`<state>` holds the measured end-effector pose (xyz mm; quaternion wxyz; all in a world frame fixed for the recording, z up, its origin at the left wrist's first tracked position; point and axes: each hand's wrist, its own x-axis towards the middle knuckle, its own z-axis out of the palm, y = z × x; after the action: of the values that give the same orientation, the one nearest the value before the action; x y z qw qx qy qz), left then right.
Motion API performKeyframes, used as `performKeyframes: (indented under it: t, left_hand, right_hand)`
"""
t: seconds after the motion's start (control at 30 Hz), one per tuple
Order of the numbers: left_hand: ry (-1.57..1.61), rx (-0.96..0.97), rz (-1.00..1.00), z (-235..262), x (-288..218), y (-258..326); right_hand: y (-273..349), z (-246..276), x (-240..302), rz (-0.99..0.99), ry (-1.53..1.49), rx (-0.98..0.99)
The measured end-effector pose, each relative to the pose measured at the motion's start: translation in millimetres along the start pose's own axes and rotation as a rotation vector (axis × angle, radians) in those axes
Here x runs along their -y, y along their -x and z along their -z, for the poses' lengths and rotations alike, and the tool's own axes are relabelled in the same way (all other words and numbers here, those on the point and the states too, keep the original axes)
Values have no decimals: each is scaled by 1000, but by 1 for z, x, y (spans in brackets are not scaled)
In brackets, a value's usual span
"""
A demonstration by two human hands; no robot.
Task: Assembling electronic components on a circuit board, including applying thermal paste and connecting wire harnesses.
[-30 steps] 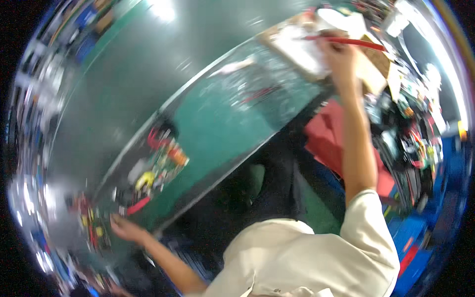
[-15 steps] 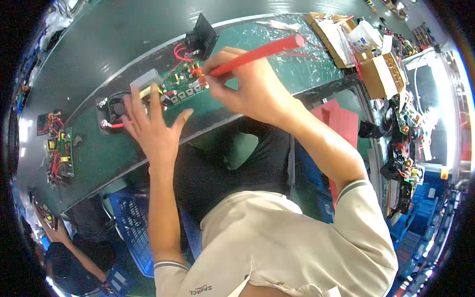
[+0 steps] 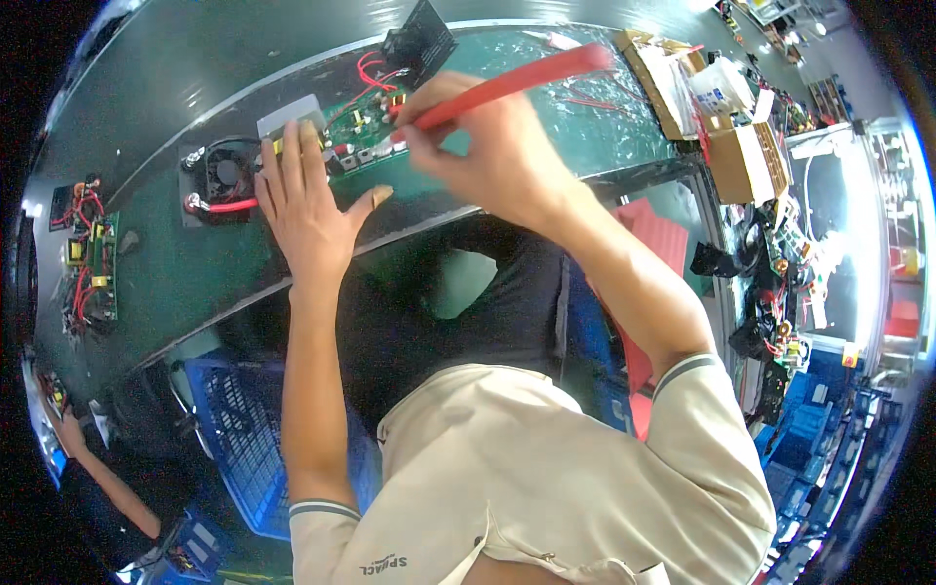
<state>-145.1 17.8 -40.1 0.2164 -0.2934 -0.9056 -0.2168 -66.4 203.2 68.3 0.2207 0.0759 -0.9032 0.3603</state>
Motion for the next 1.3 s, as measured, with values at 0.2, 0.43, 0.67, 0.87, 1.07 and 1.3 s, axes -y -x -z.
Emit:
performKeyframes:
  t: [0.2, 0.43, 0.67, 0.87, 1.07, 1.3]
  left_hand:
    - [67, 10, 16, 1, 1, 2]
    - [142, -8, 20, 2, 1, 0]
    - [189, -15, 42, 4, 3, 1]
    - [191, -25, 38, 3, 5, 2]
    - [180, -12, 34, 5, 3, 1]
    - [121, 14, 38, 5, -2, -1]
  right_hand:
    - [-6, -11, 6, 6, 5, 15]
    - [-10, -25, 11, 18, 17, 36]
    - [-15, -36, 16, 73, 102, 106]
    - [-8, -40, 16, 110, 81, 76]
    - [-16, 8, 13, -207, -75, -199]
    - [1, 49, 0, -81, -128, 126]
